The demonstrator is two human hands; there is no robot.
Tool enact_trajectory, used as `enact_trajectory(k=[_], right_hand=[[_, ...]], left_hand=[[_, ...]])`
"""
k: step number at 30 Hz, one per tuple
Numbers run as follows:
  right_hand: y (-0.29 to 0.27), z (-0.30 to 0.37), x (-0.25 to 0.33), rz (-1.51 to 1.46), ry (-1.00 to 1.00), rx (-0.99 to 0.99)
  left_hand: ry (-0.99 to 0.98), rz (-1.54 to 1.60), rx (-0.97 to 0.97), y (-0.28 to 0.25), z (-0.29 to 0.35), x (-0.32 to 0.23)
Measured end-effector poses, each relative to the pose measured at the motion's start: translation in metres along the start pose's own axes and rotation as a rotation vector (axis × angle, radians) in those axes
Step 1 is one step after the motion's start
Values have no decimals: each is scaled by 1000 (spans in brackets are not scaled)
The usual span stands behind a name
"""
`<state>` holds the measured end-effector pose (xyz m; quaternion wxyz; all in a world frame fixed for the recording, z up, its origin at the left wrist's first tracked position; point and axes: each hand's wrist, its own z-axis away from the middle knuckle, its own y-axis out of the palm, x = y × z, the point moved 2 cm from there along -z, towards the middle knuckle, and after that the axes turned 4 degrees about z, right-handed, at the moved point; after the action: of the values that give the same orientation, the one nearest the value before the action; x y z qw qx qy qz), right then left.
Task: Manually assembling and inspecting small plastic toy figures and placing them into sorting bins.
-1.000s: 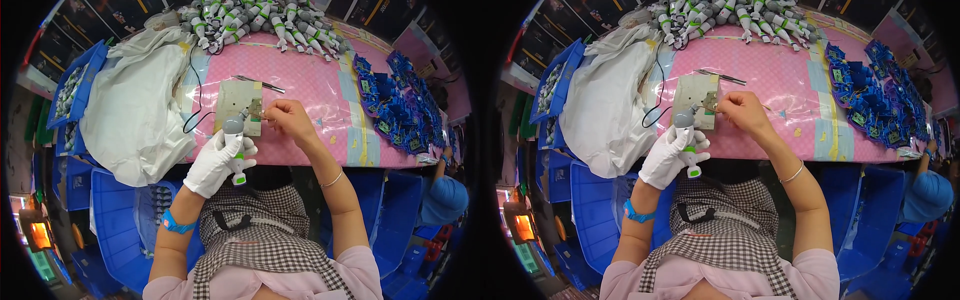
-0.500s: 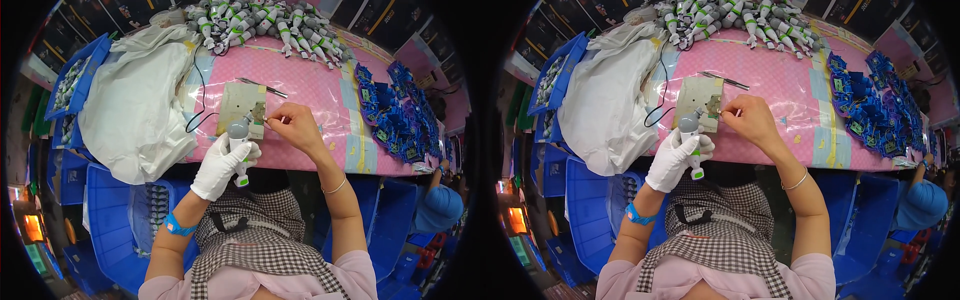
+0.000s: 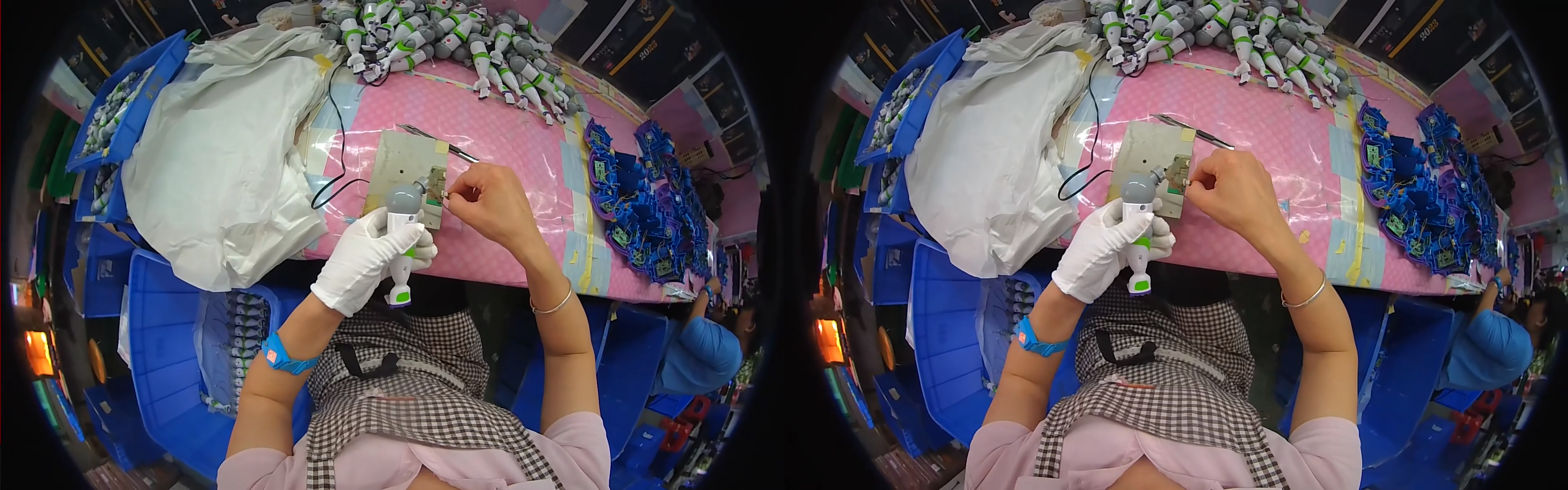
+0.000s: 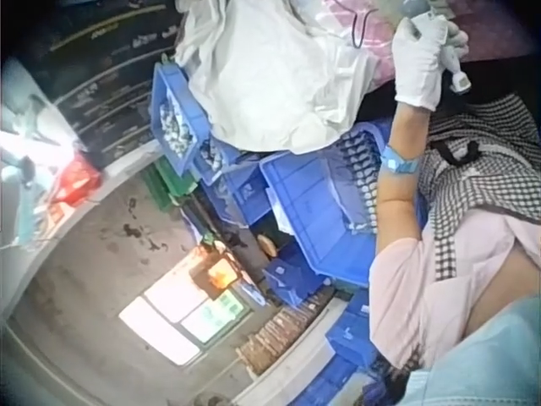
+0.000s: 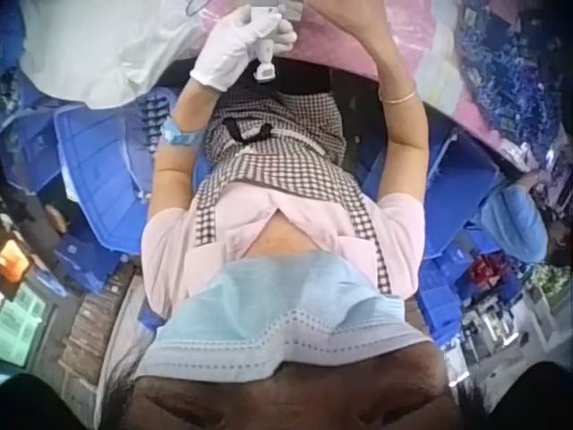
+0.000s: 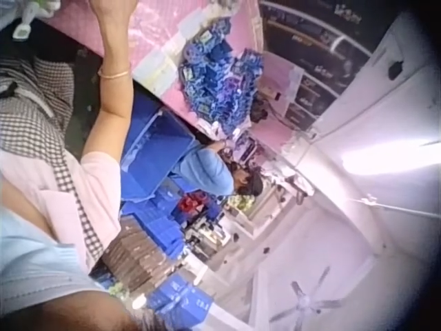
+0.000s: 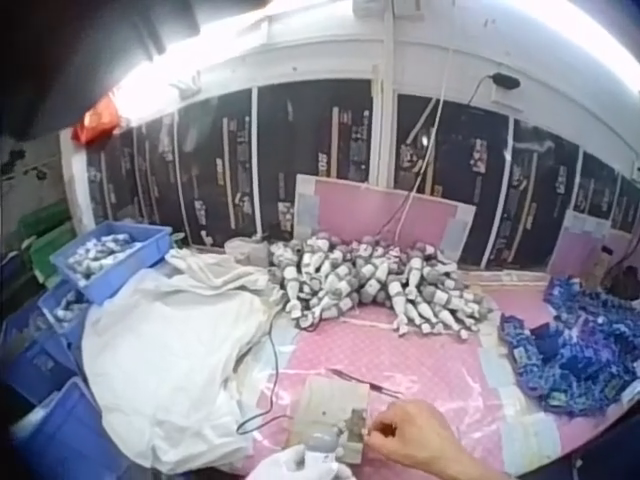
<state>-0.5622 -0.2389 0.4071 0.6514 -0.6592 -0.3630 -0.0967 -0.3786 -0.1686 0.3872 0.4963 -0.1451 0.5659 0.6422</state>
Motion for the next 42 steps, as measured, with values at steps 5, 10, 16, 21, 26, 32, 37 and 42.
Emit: enact_trajectory(k=[5, 10, 16, 21, 26, 32, 37, 42], right_hand=[[0, 3, 5, 11, 5, -33], [-10, -4, 0, 24, 2, 56], [-7, -27, -6, -229, 192, 305], [-9, -29, -4, 241, -4, 130], [-32, -6, 50, -220, -100, 297], [-14, -33, -11, -276, -19, 93], [-18, -42, -44, -385, 191, -95], [-20, -23, 5, 182, 152, -137]], left_hand=[[7, 18, 9, 2, 2, 1], [28, 54, 5, 5, -6, 8], [86, 65, -64, 5, -5, -1], [87, -4, 91, -11, 11, -3], [202, -65, -155, -79, 107, -28], [520, 398, -1397, -317, 255, 49], [41, 381, -1524, -494, 230, 107], [69, -58, -1676, -638, 170, 134]])
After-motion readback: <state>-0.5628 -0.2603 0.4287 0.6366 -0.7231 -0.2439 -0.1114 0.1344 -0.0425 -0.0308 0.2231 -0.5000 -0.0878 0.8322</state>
